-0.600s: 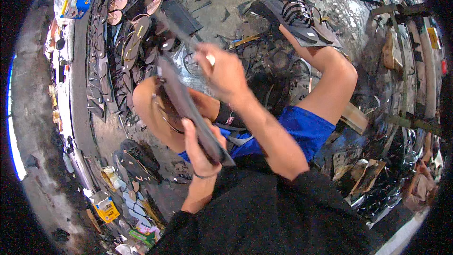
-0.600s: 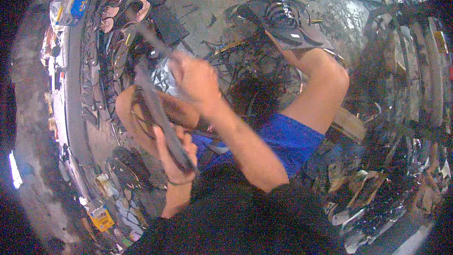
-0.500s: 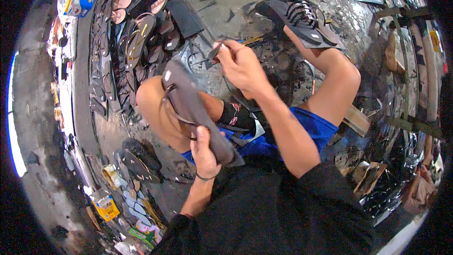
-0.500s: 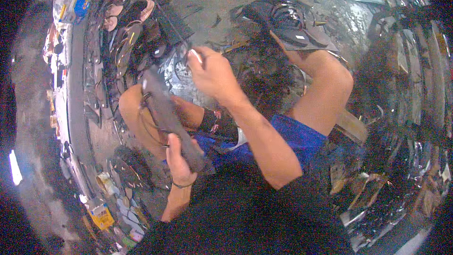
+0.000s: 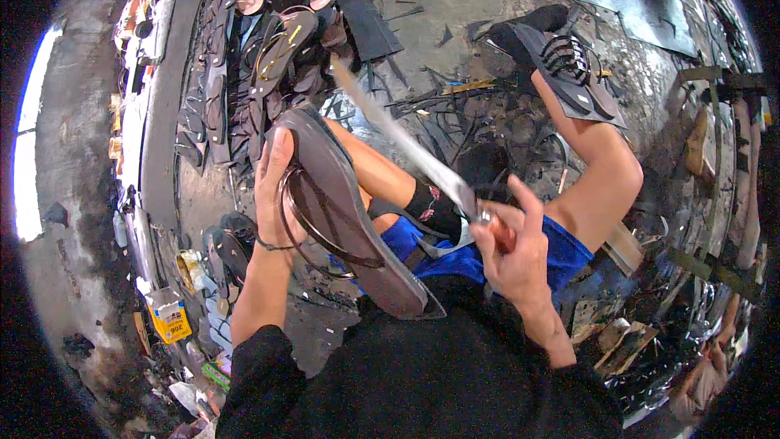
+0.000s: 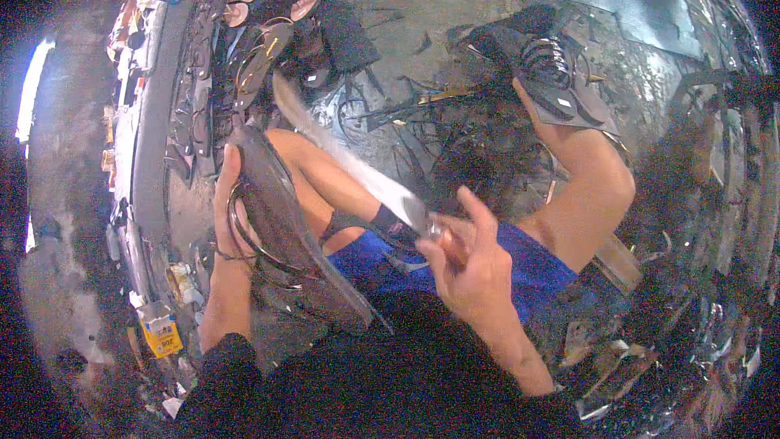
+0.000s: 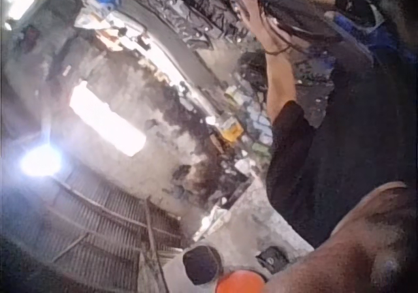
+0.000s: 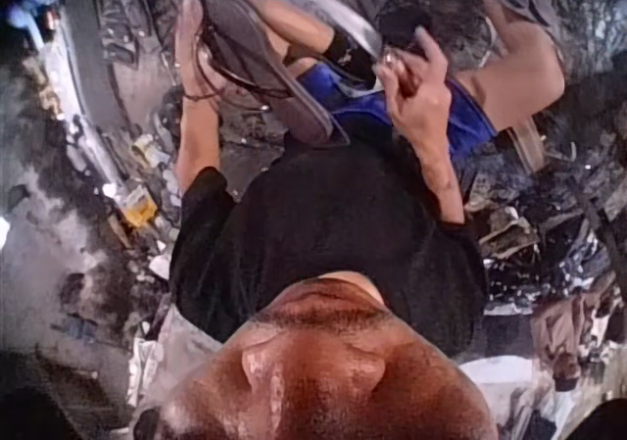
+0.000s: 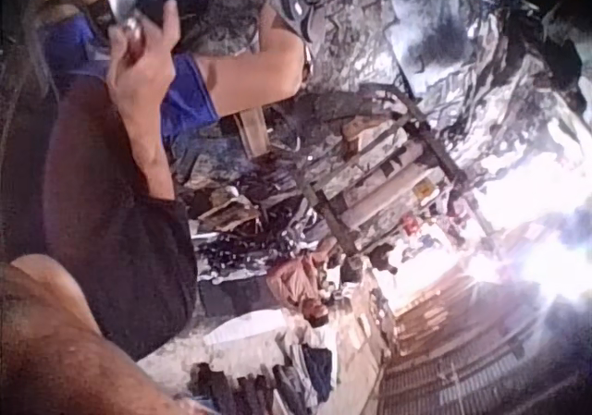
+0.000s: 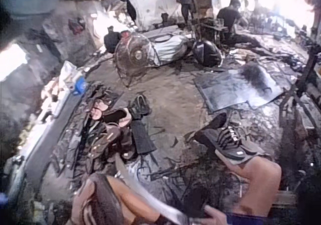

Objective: The person sits on the floor and uses a knife to trim excess material from the edges of several flip-flops. They handle each sandal individually, scraping the sole and strap edges, then place the finished items into a black bag.

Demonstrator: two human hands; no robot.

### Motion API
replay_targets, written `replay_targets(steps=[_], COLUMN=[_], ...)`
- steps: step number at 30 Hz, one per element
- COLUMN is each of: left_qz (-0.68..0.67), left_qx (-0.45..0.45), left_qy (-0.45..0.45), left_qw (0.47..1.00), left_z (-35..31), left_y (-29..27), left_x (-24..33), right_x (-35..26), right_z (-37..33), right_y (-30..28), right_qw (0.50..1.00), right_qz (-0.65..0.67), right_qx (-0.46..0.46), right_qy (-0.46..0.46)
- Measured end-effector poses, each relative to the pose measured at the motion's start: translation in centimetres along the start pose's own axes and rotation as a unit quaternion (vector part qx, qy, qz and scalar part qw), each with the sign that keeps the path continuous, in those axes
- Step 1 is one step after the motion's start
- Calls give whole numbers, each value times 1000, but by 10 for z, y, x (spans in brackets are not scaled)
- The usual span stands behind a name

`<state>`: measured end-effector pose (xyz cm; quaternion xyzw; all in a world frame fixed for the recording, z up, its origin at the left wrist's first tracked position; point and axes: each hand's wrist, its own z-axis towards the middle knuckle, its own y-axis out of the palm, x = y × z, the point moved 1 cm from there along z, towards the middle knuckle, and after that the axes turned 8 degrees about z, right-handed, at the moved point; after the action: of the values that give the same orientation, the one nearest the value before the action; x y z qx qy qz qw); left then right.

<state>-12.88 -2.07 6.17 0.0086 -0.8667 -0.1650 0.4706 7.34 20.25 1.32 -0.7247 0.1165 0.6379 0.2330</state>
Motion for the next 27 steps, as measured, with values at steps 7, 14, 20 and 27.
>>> replay_targets(steps=[7,14,20,27], left_qz=[174,212,98,134], left_qx=[8,13,-10,-38], left_qy=[0,131,37,6], left_qw=[985,968,994,990], left_z=[-24,-27,-21,-25], left_y=[-7,-9,-11,10], left_x=[-8,-27,-33,-20], right_x=[9,11,-21,-43], right_z=[-44,-38,10,59], right_y=[1,12,24,35], right_qw=[983,991,992,986], right_qz=[49,-36,-9,-21], right_qx=[-175,-92,-107,-143], right_qy=[3,-90,-65,-83])
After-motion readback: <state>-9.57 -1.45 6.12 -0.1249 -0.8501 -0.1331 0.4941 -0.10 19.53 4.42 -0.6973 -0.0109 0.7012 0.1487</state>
